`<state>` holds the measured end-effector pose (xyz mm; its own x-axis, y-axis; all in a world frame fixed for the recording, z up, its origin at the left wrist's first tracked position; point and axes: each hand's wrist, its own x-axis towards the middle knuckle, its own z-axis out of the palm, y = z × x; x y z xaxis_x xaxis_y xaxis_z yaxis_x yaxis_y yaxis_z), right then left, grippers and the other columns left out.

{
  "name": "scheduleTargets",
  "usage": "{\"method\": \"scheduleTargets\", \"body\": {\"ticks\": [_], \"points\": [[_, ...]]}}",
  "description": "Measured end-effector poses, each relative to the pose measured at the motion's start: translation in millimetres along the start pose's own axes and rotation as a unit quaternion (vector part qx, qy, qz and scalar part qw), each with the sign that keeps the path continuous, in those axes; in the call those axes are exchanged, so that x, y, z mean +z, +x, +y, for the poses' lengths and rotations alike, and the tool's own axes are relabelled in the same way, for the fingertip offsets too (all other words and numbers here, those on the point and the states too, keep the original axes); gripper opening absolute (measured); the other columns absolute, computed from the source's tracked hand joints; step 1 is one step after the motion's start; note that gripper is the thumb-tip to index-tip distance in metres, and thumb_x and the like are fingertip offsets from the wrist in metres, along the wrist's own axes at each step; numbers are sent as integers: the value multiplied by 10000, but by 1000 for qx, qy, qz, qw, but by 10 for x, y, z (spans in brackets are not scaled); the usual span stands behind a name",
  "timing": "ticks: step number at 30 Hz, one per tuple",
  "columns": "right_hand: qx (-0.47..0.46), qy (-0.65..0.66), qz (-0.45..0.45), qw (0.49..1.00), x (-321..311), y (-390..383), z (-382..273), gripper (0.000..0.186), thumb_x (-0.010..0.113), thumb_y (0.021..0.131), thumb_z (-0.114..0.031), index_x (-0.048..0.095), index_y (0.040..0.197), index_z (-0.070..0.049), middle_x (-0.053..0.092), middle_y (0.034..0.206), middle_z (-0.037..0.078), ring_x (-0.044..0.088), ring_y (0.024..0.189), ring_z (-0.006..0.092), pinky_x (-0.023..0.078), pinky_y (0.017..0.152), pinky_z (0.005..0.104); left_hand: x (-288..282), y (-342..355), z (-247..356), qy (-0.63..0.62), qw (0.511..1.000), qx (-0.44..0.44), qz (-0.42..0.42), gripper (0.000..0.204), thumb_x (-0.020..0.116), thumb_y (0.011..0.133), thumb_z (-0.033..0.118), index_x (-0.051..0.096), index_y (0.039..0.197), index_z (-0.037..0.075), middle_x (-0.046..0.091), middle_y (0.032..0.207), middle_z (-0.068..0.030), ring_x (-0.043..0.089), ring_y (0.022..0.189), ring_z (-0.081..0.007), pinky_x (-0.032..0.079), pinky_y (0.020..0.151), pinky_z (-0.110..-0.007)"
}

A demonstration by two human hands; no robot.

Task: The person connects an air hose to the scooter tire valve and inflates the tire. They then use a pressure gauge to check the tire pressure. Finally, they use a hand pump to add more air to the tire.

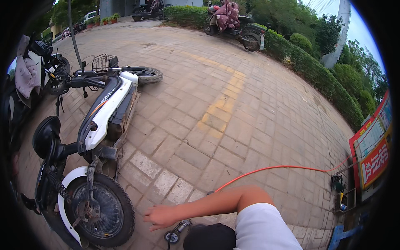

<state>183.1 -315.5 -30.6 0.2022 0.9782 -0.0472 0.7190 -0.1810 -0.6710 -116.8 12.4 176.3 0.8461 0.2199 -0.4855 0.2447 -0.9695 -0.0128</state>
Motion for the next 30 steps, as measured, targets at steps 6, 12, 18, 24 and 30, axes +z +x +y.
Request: {"method": "scheduleTargets", "body": {"ticks": [6,12,18,24,30], "points": [[-130,128,-117,976,-485,1096,-1243,497,641,900,-349,575,1173,61,600,1189,252,625,1023,415,502,847,502,296,1085,789,-319,941,100,51,271,615,939,262,667,1047,20,694,993,-183,652,818,-369,512,690,-446],[-147,-45,-84,985,-442,1275,-904,330,640,843,-294,647,1061,-47,661,1042,180,689,814,383,552,668,477,762,1580,1071,-800,599,-3,-8,344,715,913,177,608,1196,15,657,963,-91,646,825,-186,545,762,-359],[-173,-152,58,972,24,1144,-277,180,704,836,-309,668,903,-146,554,811,47,647,741,250,500,630,391,1455,1471,1341,-906,402,-122,40,281,487,1059,208,549,1246,7,640,1153,-111,645,1052,-231,518,925,-372],[-246,-134,31,959,323,1288,-541,597,792,702,-438,637,1143,-65,599,1016,61,572,989,237,394,916,421,1525,1588,1439,-948,266,-148,92,317,462,1073,237,518,1264,-10,597,1189,-94,591,1076,-168,492,871,-341],[-234,-91,14,968,348,1609,-377,563,806,681,-352,653,1135,-56,613,1031,71,581,1001,255,391,939,422,1508,1824,1358,-931,278,-174,160,304,480,1067,252,527,1229,-1,602,1155,-71,579,1048,-146,474,856,-303]]}}
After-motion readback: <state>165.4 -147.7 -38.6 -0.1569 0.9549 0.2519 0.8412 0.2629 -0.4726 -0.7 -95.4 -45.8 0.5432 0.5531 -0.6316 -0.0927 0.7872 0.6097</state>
